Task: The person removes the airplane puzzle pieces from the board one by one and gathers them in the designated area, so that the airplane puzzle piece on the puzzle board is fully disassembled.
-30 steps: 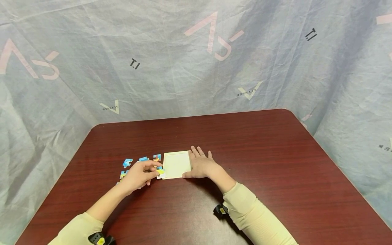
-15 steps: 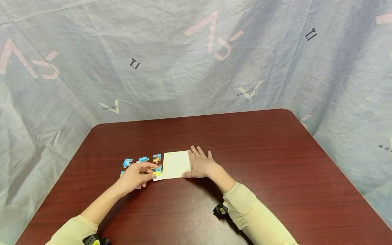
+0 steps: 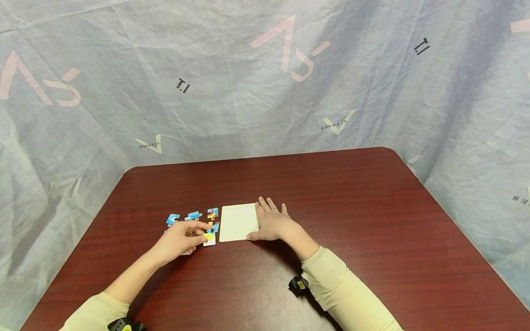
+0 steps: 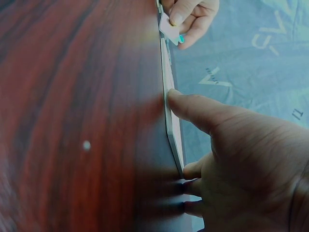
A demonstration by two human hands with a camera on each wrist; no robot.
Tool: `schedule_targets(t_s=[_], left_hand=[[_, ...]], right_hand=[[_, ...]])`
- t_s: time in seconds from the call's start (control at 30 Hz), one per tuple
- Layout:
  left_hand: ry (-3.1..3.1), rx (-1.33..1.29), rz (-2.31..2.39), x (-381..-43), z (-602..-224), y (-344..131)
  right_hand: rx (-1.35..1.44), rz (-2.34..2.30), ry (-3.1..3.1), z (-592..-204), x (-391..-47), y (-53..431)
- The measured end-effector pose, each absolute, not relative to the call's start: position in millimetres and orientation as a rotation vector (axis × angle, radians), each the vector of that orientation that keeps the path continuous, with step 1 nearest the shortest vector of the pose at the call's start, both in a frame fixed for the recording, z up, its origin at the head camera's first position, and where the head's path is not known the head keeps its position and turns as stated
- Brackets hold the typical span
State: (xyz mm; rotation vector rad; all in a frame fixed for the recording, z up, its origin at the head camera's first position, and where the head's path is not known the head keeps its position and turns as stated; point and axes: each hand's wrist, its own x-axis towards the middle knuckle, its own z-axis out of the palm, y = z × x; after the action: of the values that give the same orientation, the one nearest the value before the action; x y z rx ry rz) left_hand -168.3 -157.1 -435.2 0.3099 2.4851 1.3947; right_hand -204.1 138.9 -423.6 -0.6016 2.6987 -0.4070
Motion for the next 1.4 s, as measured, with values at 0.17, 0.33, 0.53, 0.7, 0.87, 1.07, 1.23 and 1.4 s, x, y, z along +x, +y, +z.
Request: schedule_targets(t_s=[0.17, 0.33, 0.53, 0.7, 0.87, 1.07, 1.23, 1.4], left_hand=[[2.492, 0.324, 1.391, -168.2, -436.0, -158.4], [2.504, 0.316, 1.381, -169.2, -437.0, -158.0], [2.52, 0.299, 1.364, -168.7, -436.9, -157.3], [2.558, 0.288, 1.326, -167.9, -434.9, -156.8], [2.629, 0.304, 1.257, -168.2, -433.6, -156.8], [2.645, 0.324, 1.26, -168.6, -432.2, -155.7], [2.633, 0.331, 1.289, -169.2, -430.2, -154.2], [2.675, 0.356, 1.258, -171.1, -429.9, -150.7]], right_hand=[[-0.607, -0.396, 2.696, -424.0, -204.1, 138.8], [-0.608, -0.392, 2.696, -423.9, -204.3, 139.6], [-0.606, -0.401, 2.696, -422.5, -203.4, 139.8], [-0.604, -0.395, 2.696, -422.3, -203.5, 138.9], [-0.603, -0.384, 2.695, -422.3, -203.6, 137.6], [-0.606, -0.384, 2.698, -422.3, -204.0, 138.0], [-0.602, -0.387, 2.697, -421.4, -203.6, 139.3], [-0.606, -0.406, 2.698, -423.0, -203.9, 140.9]])
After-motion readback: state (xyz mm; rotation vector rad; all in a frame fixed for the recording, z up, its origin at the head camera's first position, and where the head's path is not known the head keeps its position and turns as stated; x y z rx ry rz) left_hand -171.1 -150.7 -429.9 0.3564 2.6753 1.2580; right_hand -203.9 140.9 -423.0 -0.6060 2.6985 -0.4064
